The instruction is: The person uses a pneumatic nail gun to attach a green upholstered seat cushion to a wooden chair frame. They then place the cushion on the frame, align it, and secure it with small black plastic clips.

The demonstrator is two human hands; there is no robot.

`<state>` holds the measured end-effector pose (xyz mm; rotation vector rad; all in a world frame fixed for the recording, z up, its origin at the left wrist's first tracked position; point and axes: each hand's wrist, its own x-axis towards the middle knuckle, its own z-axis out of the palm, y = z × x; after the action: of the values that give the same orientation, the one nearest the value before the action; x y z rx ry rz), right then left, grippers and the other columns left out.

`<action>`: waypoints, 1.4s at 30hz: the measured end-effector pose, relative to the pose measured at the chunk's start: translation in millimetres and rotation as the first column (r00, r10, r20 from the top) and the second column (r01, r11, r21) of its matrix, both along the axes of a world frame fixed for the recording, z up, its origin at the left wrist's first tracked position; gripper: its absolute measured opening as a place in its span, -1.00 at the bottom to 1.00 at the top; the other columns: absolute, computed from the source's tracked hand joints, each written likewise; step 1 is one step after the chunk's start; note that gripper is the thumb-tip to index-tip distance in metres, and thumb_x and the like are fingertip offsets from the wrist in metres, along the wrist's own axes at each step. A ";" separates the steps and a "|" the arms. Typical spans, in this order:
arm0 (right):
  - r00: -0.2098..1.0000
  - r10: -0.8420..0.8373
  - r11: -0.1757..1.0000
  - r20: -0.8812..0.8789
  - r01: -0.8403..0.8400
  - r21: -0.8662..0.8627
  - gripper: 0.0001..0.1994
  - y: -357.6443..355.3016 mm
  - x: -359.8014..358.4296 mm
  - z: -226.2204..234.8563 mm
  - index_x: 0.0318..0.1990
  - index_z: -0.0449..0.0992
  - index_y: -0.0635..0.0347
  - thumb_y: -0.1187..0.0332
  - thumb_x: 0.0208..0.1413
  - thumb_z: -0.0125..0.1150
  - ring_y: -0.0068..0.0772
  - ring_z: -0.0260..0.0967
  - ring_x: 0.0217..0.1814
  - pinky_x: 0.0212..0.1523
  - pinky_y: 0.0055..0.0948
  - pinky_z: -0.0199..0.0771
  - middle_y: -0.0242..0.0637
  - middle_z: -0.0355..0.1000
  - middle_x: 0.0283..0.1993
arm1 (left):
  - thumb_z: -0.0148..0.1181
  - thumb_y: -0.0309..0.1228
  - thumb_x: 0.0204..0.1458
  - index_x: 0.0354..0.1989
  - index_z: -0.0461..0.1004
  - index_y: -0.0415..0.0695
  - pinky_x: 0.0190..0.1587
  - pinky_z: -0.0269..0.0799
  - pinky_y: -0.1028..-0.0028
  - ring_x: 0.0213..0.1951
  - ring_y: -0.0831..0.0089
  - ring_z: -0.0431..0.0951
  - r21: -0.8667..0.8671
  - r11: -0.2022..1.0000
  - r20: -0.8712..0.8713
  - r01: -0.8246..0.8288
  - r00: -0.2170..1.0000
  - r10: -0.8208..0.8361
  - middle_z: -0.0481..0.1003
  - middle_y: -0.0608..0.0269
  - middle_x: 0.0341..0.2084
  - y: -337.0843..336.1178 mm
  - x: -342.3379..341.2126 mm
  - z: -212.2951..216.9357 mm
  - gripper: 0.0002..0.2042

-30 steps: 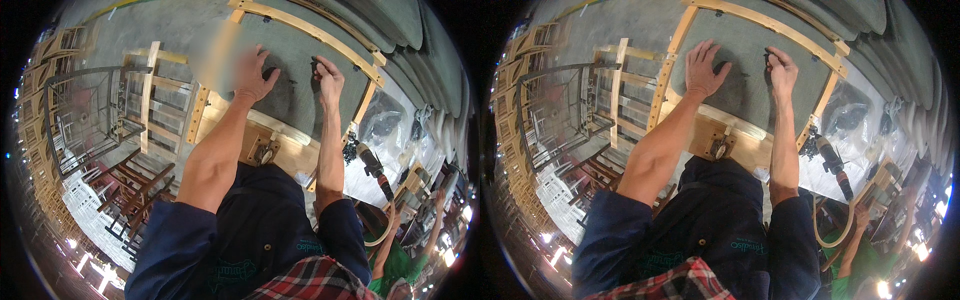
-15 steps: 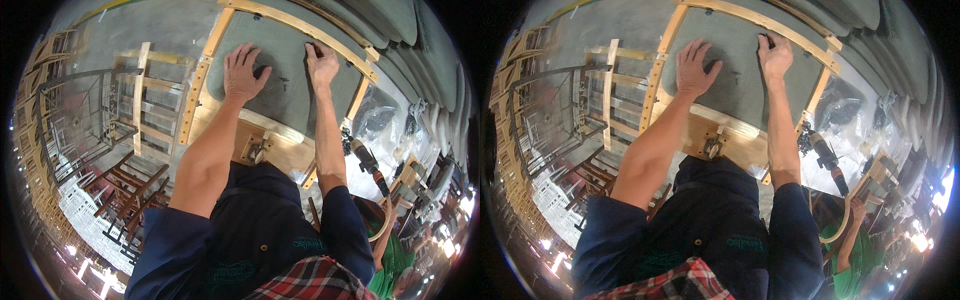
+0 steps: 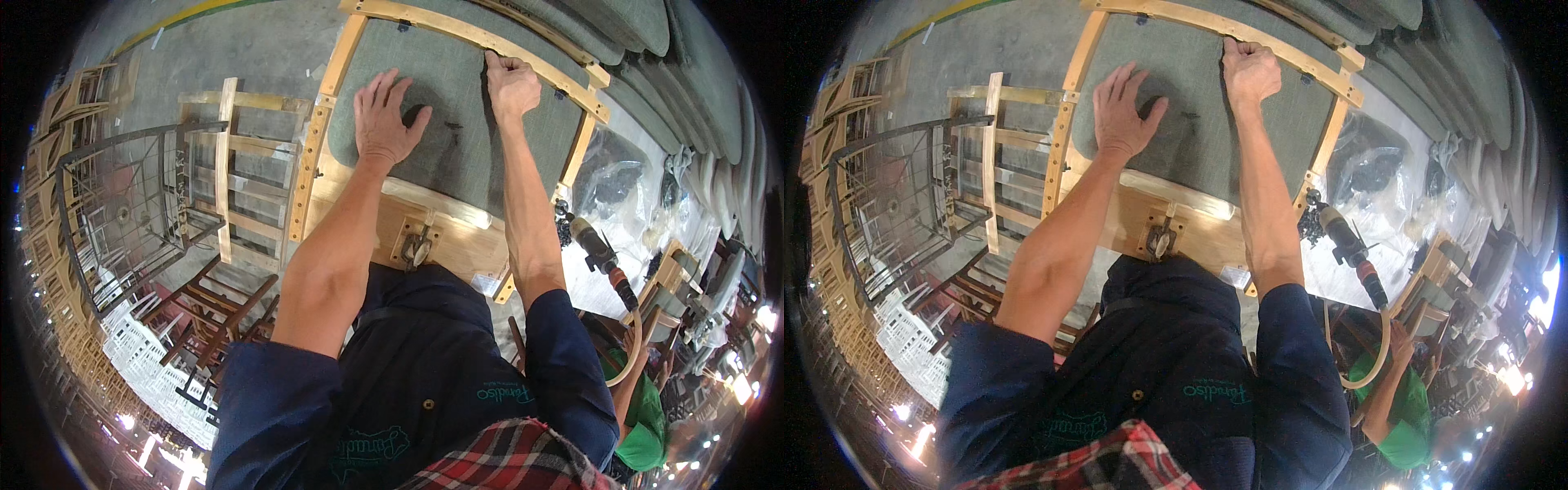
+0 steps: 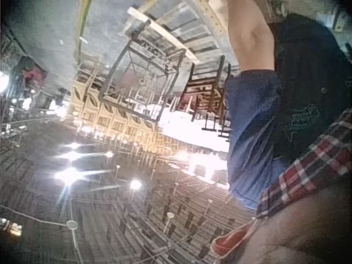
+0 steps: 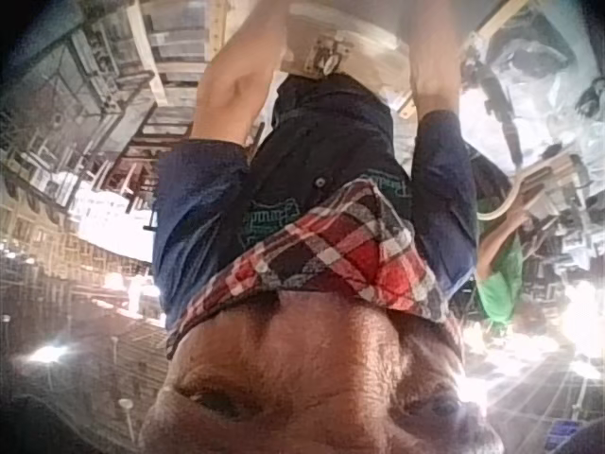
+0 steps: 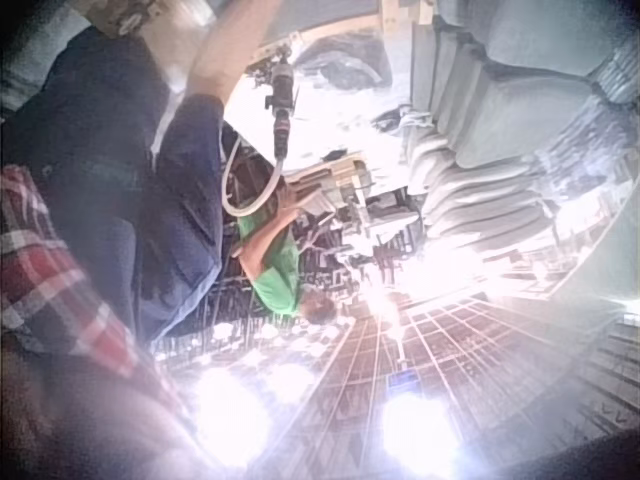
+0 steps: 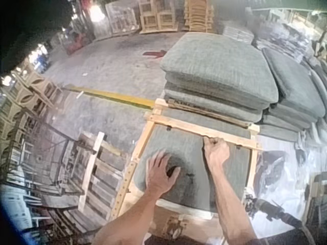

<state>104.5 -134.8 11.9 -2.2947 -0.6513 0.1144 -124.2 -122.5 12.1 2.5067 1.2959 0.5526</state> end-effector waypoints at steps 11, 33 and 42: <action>0.927 0.256 0.934 0.275 -0.310 0.177 -0.81 -59.2 -7.3 -16.1 -0.14 0.71 0.16 0.39 0.10 0.31 -0.11 0.49 -0.17 -0.11 -0.18 0.51 -0.13 0.52 -0.27 | 0.29 -0.03 0.12 0.24 0.41 -0.01 0.42 0.04 0.12 0.38 0.16 0.18 0.003 1.000 0.016 -0.001 1.000 0.001 0.29 0.23 0.34 -0.8 1.1 1.6 -0.44; 0.835 0.361 0.922 0.416 -0.386 -0.026 -0.60 -37.7 -6.3 -19.3 0.10 0.63 -0.02 0.12 0.12 0.35 -0.13 0.38 -0.07 -0.08 -0.12 0.34 -0.19 0.43 -0.17 | 0.34 -0.10 0.09 0.26 0.38 -0.06 0.39 0.06 0.10 0.36 0.10 0.22 0.037 0.999 0.016 0.027 1.000 -0.027 0.31 0.13 0.33 0.8 2.2 4.9 -0.42; 0.809 0.432 0.901 0.399 -0.405 -0.154 -0.54 -36.9 -15.8 -7.1 0.19 0.59 -0.06 0.08 0.15 0.37 -0.14 0.34 -0.06 -0.03 -0.12 0.32 -0.16 0.39 -0.12 | 0.34 -0.12 0.11 0.27 0.38 -0.05 0.42 0.02 0.11 0.38 0.10 0.18 0.018 0.999 0.015 0.026 1.000 -0.026 0.31 0.11 0.34 0.0 4.0 6.4 -0.43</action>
<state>88.7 -171.7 4.9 -2.2091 -1.4005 -0.1698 -120.2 -122.5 18.5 2.5251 1.2565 0.5794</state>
